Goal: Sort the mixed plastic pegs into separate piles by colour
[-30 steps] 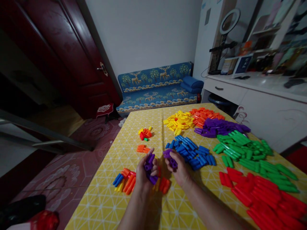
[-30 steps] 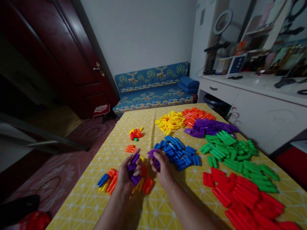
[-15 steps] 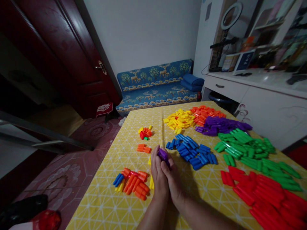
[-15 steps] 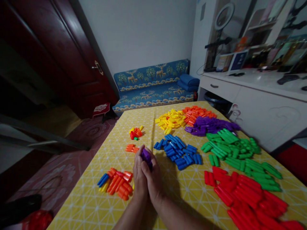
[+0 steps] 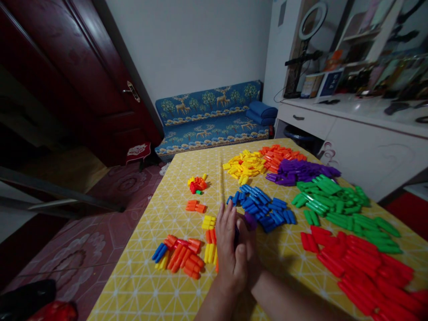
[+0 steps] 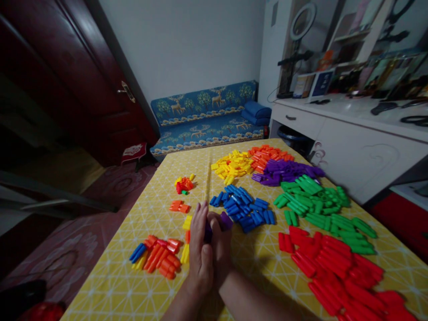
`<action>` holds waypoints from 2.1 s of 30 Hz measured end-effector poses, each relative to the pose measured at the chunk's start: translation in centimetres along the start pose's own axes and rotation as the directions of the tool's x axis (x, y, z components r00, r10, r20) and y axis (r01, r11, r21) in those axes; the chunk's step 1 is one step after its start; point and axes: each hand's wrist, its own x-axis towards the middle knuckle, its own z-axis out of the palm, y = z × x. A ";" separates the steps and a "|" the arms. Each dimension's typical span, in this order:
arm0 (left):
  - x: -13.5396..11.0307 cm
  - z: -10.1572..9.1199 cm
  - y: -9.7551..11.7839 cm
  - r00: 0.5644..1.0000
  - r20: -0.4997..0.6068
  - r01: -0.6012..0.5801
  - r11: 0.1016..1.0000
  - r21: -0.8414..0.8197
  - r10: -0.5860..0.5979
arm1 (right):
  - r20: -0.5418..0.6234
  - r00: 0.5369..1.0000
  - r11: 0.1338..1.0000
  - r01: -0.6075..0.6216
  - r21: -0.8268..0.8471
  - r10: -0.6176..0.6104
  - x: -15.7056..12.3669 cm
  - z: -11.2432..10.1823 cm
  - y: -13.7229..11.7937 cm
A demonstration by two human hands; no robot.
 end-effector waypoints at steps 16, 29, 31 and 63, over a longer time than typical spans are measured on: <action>0.4 -0.4 -2.3 0.971 -0.220 0.083 0.994 -0.075 -0.098 | -0.018 0.657 0.254 0.266 -0.930 -0.754 21.3 -17.7 -12.3; 0.3 -0.5 -2.3 0.962 -0.216 0.143 0.982 -0.121 -0.167 | 0.457 0.857 -0.590 0.246 -0.769 -0.237 22.1 -21.2 -11.5; 0.3 -0.6 -2.1 0.961 -0.214 0.152 0.981 -0.118 -0.175 | 0.450 0.862 -0.593 0.241 -0.769 -0.234 21.9 -21.3 -11.4; -5.4 -15.5 -11.6 0.889 -0.070 0.440 0.800 0.409 -0.453 | 0.552 0.833 -0.416 0.516 -0.749 0.040 3.2 -4.4 -3.0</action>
